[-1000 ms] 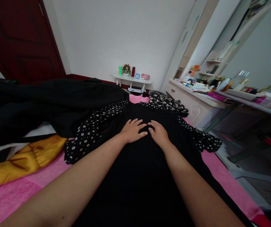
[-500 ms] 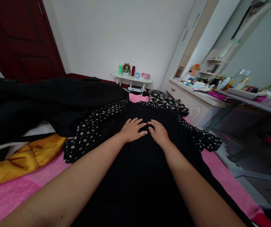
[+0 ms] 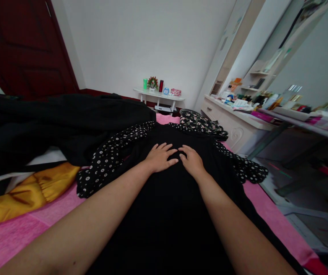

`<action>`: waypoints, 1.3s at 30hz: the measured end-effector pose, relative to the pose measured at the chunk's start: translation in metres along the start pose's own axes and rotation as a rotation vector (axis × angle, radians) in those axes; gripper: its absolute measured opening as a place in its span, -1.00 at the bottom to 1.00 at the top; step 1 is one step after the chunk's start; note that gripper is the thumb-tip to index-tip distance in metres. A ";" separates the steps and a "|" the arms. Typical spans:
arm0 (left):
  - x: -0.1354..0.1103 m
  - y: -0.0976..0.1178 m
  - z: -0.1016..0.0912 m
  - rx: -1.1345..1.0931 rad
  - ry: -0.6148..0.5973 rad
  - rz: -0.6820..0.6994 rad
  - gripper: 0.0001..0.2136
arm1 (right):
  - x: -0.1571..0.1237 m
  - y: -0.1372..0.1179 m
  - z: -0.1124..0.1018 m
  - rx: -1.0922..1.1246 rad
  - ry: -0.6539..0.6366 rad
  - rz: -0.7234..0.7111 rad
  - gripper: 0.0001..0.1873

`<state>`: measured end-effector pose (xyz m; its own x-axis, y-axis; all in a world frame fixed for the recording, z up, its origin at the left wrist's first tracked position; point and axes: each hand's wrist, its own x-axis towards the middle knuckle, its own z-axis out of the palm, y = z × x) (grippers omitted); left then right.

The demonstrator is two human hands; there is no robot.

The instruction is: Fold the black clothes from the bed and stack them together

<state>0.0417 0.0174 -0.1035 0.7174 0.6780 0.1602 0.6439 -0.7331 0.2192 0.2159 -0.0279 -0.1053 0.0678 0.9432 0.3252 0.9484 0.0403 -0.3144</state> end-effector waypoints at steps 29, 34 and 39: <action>-0.001 -0.002 0.003 0.044 0.092 -0.199 -0.43 | -0.006 -0.004 -0.002 -0.158 -0.066 0.120 -0.52; 0.006 -0.003 -0.002 0.010 0.124 -0.145 -0.50 | -0.008 -0.008 -0.002 -0.176 -0.031 0.105 -0.50; 0.046 -0.019 -0.016 -0.010 0.217 -0.189 -0.54 | -0.007 -0.007 -0.005 -0.163 -0.004 0.102 -0.51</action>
<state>0.0582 0.0637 -0.0850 0.5104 0.7993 0.3172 0.7573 -0.5925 0.2745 0.2098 -0.0363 -0.1012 0.1654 0.9411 0.2950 0.9743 -0.1096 -0.1966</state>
